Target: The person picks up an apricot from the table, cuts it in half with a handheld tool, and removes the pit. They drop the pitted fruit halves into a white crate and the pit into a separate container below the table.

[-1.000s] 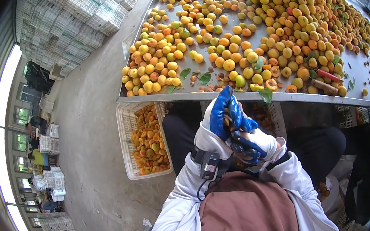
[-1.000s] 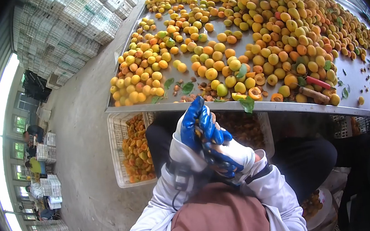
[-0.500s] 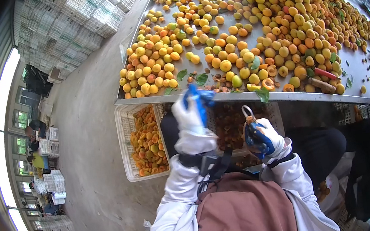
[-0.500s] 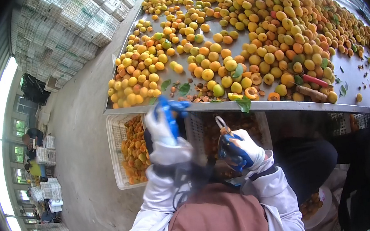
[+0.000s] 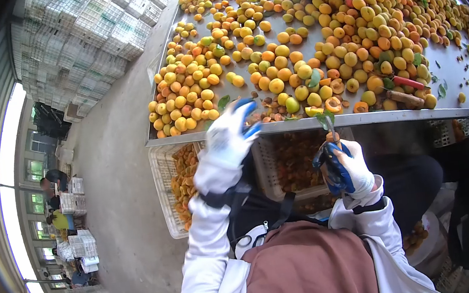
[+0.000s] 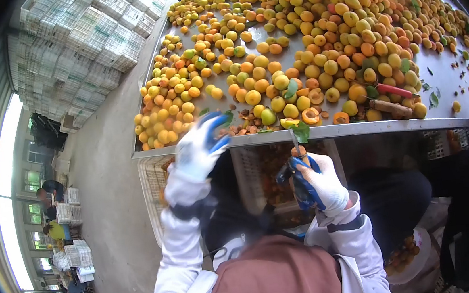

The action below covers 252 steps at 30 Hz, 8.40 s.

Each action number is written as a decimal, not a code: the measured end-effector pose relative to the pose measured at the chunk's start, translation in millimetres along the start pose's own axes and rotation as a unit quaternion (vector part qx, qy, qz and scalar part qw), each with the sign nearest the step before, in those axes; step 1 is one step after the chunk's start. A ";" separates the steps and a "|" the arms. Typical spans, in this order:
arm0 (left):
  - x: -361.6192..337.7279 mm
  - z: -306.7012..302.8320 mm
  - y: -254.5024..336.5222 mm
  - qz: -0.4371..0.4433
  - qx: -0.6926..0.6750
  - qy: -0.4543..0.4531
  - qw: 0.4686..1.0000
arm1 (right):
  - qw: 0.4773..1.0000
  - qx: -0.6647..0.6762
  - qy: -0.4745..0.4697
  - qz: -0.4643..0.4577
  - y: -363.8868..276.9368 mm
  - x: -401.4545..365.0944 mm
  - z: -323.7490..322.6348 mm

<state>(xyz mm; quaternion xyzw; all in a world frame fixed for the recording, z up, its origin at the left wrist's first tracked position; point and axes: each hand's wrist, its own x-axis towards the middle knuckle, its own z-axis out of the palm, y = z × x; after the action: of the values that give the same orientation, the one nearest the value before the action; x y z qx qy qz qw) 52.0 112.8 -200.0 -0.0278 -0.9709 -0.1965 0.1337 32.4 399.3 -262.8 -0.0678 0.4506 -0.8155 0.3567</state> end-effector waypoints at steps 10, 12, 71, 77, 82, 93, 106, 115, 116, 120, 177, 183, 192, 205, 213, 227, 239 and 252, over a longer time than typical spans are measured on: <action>88.7 80.4 9.0 0.142 0.141 -0.247 0.948 | 0.997 -0.072 0.036 0.006 2.1 -5.6 -15.1; 92.9 81.0 9.8 0.096 0.143 -0.263 0.949 | 0.994 -0.102 0.035 -0.005 2.4 -4.3 -16.0; -25.1 104.4 55.6 -0.223 -0.607 0.054 0.761 | 0.978 -0.199 -0.002 0.059 43.5 10.1 35.8; -27.9 102.1 54.1 -0.243 -0.652 0.039 0.717 | 0.969 -0.243 -0.031 0.044 41.2 10.1 39.1; -29.9 115.1 62.5 -0.230 -0.601 0.107 0.758 | 0.992 -0.084 0.015 0.095 44.0 12.0 37.1; -28.9 111.3 42.3 -0.217 -0.533 0.039 0.817 | 0.976 -0.206 0.001 0.066 47.8 12.9 34.4; -36.0 109.1 33.9 -0.316 -0.702 -0.019 0.638 | 0.980 -0.013 -0.084 0.179 50.7 15.9 23.1; -37.9 94.1 48.8 -0.272 -0.772 -0.080 0.569 | 0.986 -0.134 0.022 0.092 45.0 17.9 14.5; -34.6 84.5 57.1 -0.250 -0.782 -0.088 0.564 | 0.994 0.002 0.011 0.109 43.2 17.7 9.1; -32.0 80.5 56.2 -0.185 -0.769 -0.115 0.602 | 0.984 0.134 0.014 0.117 39.3 18.4 9.4; -36.9 101.3 57.4 -0.190 -0.596 0.064 0.777 | 0.964 -0.264 0.002 -0.025 48.5 7.3 31.4; -41.9 103.2 61.6 -0.189 -0.566 0.102 0.796 | 0.983 -0.174 0.006 0.050 42.8 1.1 42.7; -42.2 104.6 61.1 -0.190 -0.571 0.122 0.789 | 0.976 -0.217 -0.005 -0.003 56.4 3.7 44.8; -34.7 77.3 44.6 -0.170 -0.567 -0.110 0.799 | 0.961 0.125 -0.140 0.205 56.1 7.3 18.7; -35.3 87.6 63.1 -0.288 -0.672 0.083 0.678 | 0.985 -0.123 -0.059 0.105 62.1 10.1 35.0; -25.1 68.6 83.9 -0.323 -0.739 0.000 0.591 | 0.958 0.161 -0.177 0.160 65.3 4.1 20.8; -30.3 66.6 55.3 -0.266 -0.738 0.258 0.564 | 0.989 -0.005 -0.136 0.050 75.9 9.6 0.2; -159.8 -42.8 -104.4 -0.255 0.149 0.286 0.912 | 0.877 -0.463 0.122 -0.052 47.9 -2.7 7.9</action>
<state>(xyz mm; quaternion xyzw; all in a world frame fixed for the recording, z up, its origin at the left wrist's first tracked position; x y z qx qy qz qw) 205.3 -0.3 -244.3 0.2986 -0.8831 -0.0767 0.3536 62.8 379.4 -295.1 -0.1483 0.8123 -0.5333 0.1835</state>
